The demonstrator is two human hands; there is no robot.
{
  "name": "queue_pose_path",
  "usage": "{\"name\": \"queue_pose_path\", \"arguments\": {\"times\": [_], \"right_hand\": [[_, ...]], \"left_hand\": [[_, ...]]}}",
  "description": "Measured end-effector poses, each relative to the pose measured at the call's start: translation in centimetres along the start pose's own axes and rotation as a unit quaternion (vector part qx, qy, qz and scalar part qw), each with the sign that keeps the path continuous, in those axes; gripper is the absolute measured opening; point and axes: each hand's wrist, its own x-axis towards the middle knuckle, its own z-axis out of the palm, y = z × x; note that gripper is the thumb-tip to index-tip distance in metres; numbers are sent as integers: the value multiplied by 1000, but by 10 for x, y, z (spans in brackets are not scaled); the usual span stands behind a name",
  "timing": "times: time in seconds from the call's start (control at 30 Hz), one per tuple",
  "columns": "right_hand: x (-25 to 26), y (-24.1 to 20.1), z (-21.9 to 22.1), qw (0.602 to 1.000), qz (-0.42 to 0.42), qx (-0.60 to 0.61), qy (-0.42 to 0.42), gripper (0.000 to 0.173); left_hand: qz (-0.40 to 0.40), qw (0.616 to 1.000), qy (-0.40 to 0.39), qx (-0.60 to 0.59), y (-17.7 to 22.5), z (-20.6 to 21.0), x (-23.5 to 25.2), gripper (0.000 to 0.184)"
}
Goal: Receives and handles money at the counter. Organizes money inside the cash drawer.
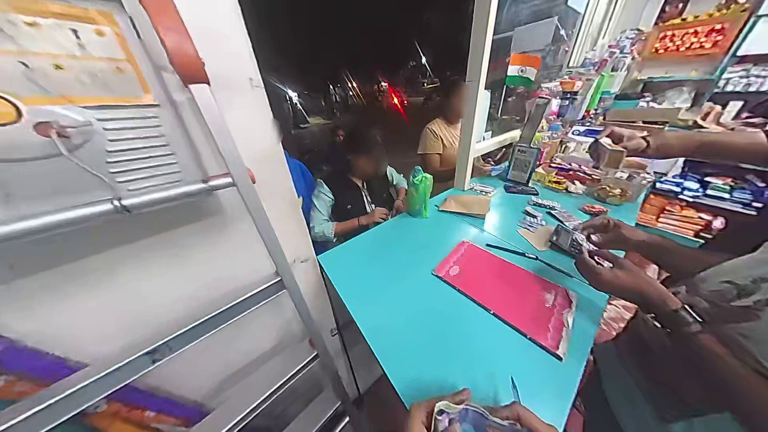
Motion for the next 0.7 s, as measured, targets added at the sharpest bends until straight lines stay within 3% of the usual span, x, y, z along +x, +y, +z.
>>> {"name": "queue_pose_path", "arguments": {"times": [0.23, 0.4, 0.5, 0.57, 0.7], "right_hand": [[22, 15, -24, 995, -24, 70, -65, 14], [40, 16, -41, 993, -17, 58, -98, 21], [125, 6, -31, 991, -117, 5, -63, 42], [202, -21, -8, 980, -174, 0, -92, 52], [308, -115, 71, 956, -191, 60, -215, 32]], "left_hand": [[33, 996, 77, -5, -1, 11, 3, 33], [-1, 990, 69, 122, -1, 21, 15, 26], [-10, 978, 98, 182, 2, 28, 16, 24], [-19, 978, 117, 172, 1, 32, 16, 23], [-25, 980, 134, 145, -2, 35, 20, 24]]}}
